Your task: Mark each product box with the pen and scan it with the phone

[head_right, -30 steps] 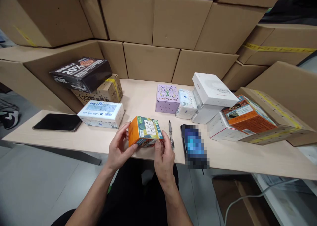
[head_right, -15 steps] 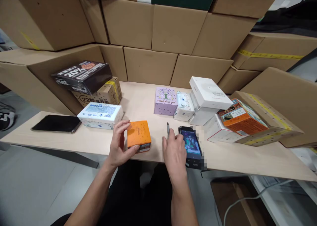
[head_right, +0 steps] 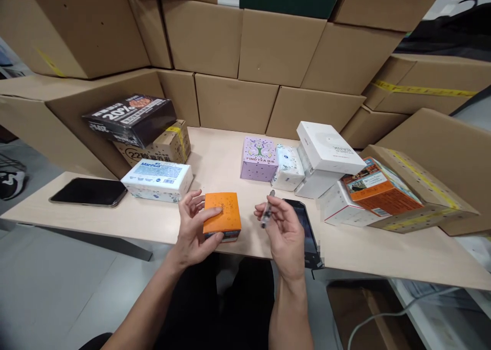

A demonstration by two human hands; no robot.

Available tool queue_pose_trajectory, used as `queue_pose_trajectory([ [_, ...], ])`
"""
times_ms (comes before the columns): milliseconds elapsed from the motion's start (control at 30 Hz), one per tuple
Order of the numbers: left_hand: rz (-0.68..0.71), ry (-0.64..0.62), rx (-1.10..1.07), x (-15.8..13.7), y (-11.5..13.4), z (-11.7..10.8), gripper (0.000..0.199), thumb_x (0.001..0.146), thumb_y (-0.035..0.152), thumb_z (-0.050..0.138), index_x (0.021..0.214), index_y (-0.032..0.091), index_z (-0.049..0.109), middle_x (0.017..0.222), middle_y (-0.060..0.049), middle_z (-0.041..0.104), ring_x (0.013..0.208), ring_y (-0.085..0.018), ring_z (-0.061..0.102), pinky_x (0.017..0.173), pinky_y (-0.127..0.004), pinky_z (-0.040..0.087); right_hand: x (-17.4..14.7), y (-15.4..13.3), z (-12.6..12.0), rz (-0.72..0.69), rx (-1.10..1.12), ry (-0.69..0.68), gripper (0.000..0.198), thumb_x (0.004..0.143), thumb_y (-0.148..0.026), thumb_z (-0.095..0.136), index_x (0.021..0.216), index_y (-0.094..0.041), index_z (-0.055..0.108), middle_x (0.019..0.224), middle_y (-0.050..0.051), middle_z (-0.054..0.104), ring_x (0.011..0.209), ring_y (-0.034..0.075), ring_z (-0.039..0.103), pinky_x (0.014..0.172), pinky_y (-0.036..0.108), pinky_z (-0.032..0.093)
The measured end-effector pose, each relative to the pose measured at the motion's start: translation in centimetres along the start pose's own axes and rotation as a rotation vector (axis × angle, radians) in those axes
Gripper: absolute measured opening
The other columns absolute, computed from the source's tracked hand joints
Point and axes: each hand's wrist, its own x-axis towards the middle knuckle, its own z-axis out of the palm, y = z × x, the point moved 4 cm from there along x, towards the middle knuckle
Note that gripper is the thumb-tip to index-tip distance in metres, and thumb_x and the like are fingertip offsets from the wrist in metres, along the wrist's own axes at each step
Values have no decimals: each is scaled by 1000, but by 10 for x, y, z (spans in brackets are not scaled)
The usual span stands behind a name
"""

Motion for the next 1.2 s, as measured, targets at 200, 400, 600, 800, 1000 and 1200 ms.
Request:
queue_pose_trajectory([
  [200, 70, -57, 55, -2, 4, 6, 43, 79, 19, 64, 121, 25, 62, 140, -11, 27, 138, -32, 35, 109, -51, 43, 0, -37, 12, -121, 114, 191, 12, 89, -31, 63, 91, -22, 55, 58, -8, 58, 52, 10, 58, 57, 24, 46],
  [400, 80, -29, 92, 1, 2, 5, 34, 79, 26, 65, 113, 24, 65, 131, -11, 33, 129, -30, 43, 104, -48, 47, 4, -44, 40, -39, -41, 0, 22, 89, -36, 63, 104, -20, 62, 81, 2, 73, 70, 14, 67, 69, 30, 54],
  [600, 86, -15, 115, 1, 1, 7, 35, 78, 31, 66, 112, 24, 66, 128, -10, 36, 124, -29, 46, 102, -47, 49, 12, -33, 63, -3, -160, -102, 15, 91, -36, 58, 87, -22, 55, 65, -4, 64, 53, 9, 56, 53, 22, 47],
  [800, 89, 7, 113, 1, 1, 6, 35, 77, 29, 65, 112, 24, 66, 125, -10, 37, 122, -29, 47, 99, -45, 50, 12, -37, 70, -174, -389, -110, 16, 93, -31, 52, 83, -21, 58, 68, -4, 61, 57, 9, 56, 57, 21, 46],
  [1000, 102, 1, 86, 3, 3, 6, 35, 78, 28, 65, 113, 21, 66, 125, -11, 37, 123, -28, 46, 97, -42, 51, 12, -43, 73, -274, -524, -113, 18, 95, -30, 48, 80, -22, 55, 65, -5, 60, 56, 10, 57, 58, 21, 45],
  [1200, 99, 6, 96, 4, 3, 5, 35, 76, 27, 65, 111, 21, 68, 125, -11, 38, 122, -29, 47, 98, -43, 51, 12, -47, 77, -288, -580, -146, 18, 95, -29, 48, 79, -22, 55, 65, -6, 61, 54, 8, 56, 56, 19, 43],
])
